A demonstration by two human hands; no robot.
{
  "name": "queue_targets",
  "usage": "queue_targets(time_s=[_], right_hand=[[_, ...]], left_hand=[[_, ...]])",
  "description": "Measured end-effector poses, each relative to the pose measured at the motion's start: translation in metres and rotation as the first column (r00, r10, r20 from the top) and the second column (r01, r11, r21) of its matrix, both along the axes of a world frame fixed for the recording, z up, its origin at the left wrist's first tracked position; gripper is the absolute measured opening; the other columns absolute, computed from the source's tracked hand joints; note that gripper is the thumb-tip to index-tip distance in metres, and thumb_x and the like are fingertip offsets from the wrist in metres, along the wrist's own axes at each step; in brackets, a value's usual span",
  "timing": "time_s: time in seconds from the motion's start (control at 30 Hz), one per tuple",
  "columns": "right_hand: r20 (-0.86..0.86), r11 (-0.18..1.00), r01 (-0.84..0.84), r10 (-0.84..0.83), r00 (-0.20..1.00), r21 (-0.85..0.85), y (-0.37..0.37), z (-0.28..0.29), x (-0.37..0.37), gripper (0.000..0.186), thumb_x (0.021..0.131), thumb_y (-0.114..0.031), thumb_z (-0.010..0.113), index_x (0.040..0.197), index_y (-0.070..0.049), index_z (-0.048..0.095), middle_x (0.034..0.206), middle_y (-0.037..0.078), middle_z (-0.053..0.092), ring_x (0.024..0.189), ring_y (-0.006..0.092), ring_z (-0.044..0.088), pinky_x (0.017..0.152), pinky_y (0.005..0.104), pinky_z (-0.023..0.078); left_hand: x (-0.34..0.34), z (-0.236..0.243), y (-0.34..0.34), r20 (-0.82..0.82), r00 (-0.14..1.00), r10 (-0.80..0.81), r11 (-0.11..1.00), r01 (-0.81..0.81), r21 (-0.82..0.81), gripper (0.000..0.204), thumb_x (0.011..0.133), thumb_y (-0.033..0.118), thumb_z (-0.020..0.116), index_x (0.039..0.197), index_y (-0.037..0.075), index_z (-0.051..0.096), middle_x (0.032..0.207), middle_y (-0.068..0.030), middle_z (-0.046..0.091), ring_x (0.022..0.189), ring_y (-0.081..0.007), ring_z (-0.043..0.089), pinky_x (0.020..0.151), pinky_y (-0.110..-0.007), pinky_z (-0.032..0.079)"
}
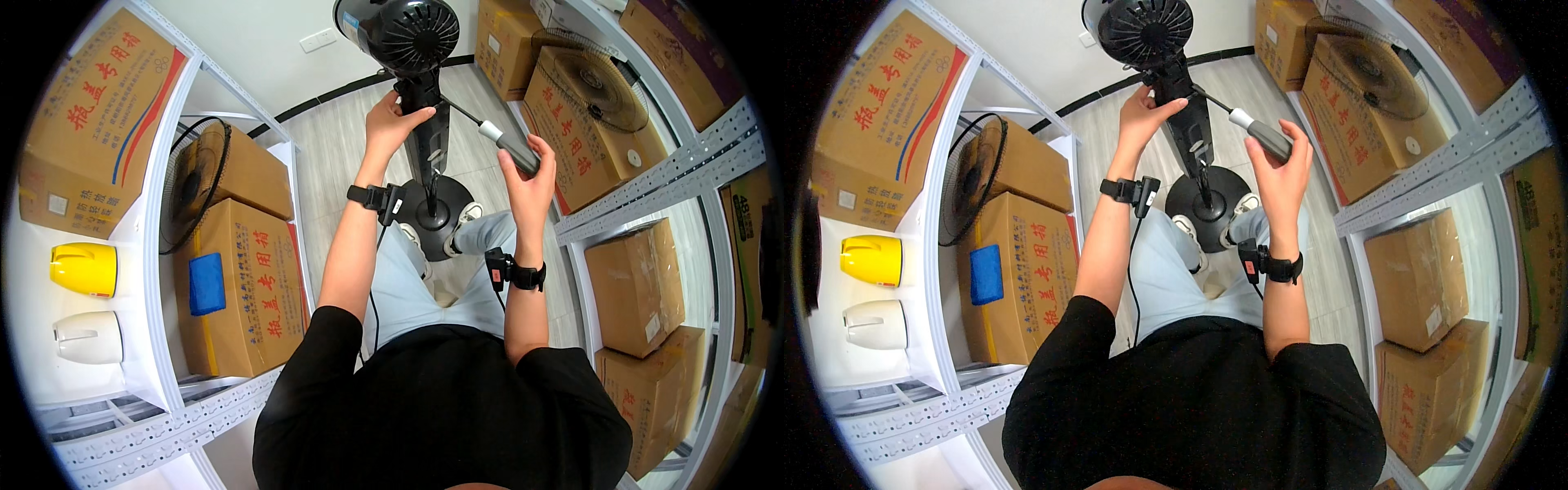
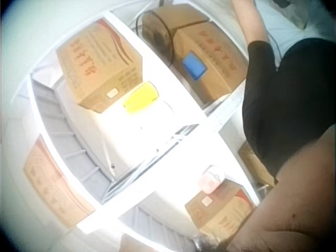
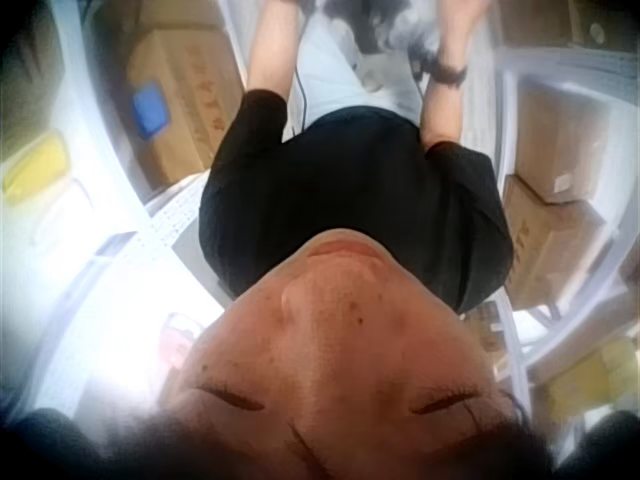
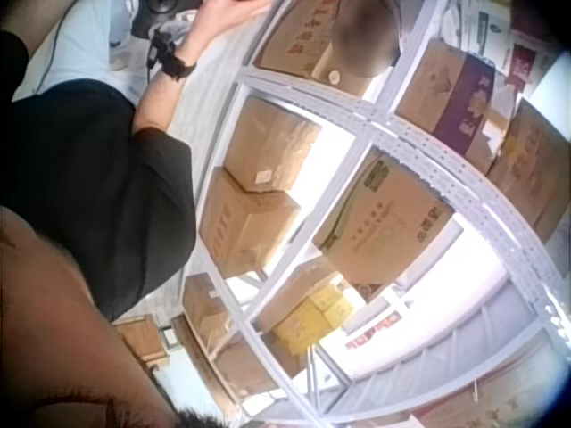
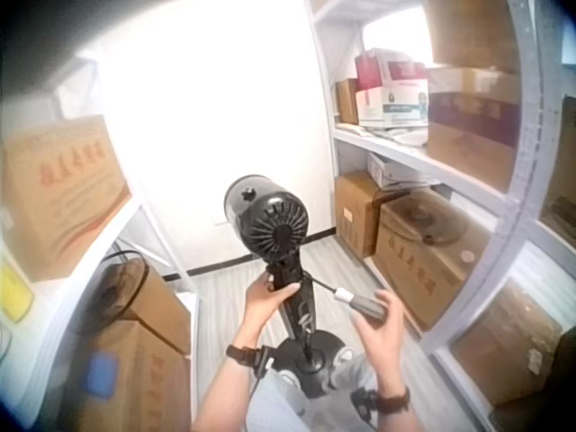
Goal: The person disassembles a standing fan using a screwdriver, removes the control panel, and manipulates internal wires and components. The person then reassembles the fan and places the control panel on a nearby shelf.
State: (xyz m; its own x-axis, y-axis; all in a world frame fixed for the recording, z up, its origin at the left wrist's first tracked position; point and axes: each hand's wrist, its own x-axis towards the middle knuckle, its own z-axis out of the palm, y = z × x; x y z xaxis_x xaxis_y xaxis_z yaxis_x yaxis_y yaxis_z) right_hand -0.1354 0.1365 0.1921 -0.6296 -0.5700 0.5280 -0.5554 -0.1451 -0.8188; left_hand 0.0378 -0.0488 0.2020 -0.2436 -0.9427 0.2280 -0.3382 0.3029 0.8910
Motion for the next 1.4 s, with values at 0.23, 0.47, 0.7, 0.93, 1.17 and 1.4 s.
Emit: queue_targets(time_s=[0.23, 0.47, 0.7, 0.93, 1.17, 1.4], right_hand=[[0.124, 0.992, -0.113, 0.118, 0.985, -0.049, 0.002, -0.001, -0.003, 0.044, 0.087, -0.014, 0.075, 0.124, -0.002, 0.054, 0.121, 0.014, 0.051, 0.106, 0.0225, 0.062, 0.085, 0.0328, 0.056], [0.200, 0.987, -0.117, 0.137, 0.970, -0.108, -0.002, -0.005, -0.001, 0.043, 0.088, -0.014, 0.074, 0.123, -0.003, 0.053, 0.124, 0.014, 0.052, 0.100, 0.0211, 0.066, 0.080, 0.0330, 0.058], [0.502, 0.975, -0.211, 0.149, 0.852, 0.070, 0.003, 0.018, 0.005, 0.047, 0.089, -0.015, 0.074, 0.128, -0.004, 0.050, 0.127, 0.017, 0.054, 0.097, 0.0214, 0.069, 0.072, 0.0305, 0.058], [0.169, 0.971, -0.059, 0.099, 0.981, -0.230, -0.010, -0.015, -0.007, 0.047, 0.090, -0.017, 0.073, 0.128, -0.002, 0.051, 0.121, 0.019, 0.057, 0.081, 0.0215, 0.071, 0.067, 0.0308, 0.061], [0.317, 0.982, -0.153, 0.181, 0.931, -0.113, -0.005, -0.006, -0.002, 0.028, 0.089, -0.008, 0.071, 0.113, -0.001, 0.059, 0.109, 0.010, 0.056, 0.091, 0.0190, 0.067, 0.072, 0.0296, 0.062], [0.288, 0.970, -0.081, 0.147, 0.946, -0.230, 0.007, -0.015, -0.001, 0.026, 0.087, -0.004, 0.073, 0.109, 0.000, 0.060, 0.113, 0.009, 0.054, 0.094, 0.0176, 0.065, 0.074, 0.0301, 0.062]], left_hand=[[0.001, -0.002, -0.003, 0.014, 1.000, 0.006, 1.000, -0.006, -0.021, 0.056, 0.066, 0.039, 0.087, 0.106, 0.004, 0.070, 0.062, 0.0026, 0.057, 0.054, -0.0072, 0.051, 0.050, -0.024, 0.039], [0.001, -0.004, -0.003, 0.025, 0.999, 0.028, 0.999, -0.027, -0.034, 0.056, 0.067, 0.039, 0.087, 0.107, 0.004, 0.069, 0.061, 0.0031, 0.057, 0.054, -0.0066, 0.051, 0.050, -0.023, 0.039], [0.003, 0.000, 0.001, 0.023, 1.000, 0.012, 1.000, -0.012, -0.020, 0.057, 0.067, 0.038, 0.087, 0.109, 0.004, 0.069, 0.062, 0.0026, 0.059, 0.053, -0.0064, 0.052, 0.050, -0.023, 0.039], [0.000, 0.004, 0.003, 0.016, 1.000, -0.001, 1.000, 0.001, -0.024, 0.056, 0.068, 0.037, 0.087, 0.108, 0.003, 0.069, 0.062, 0.0025, 0.058, 0.053, -0.0064, 0.051, 0.050, -0.023, 0.039], [0.001, 0.002, 0.002, 0.021, 1.000, 0.012, 1.000, -0.012, -0.010, 0.058, 0.067, 0.038, 0.087, 0.109, 0.002, 0.068, 0.061, 0.0028, 0.057, 0.053, -0.0065, 0.049, 0.049, -0.024, 0.038], [0.011, -0.010, -0.010, -0.216, 0.964, -0.153, 0.980, 0.177, 0.096, 0.059, 0.080, 0.023, 0.076, 0.127, -0.006, 0.056, 0.069, 0.0066, 0.050, 0.055, -0.0022, 0.040, 0.048, -0.021, 0.026]])
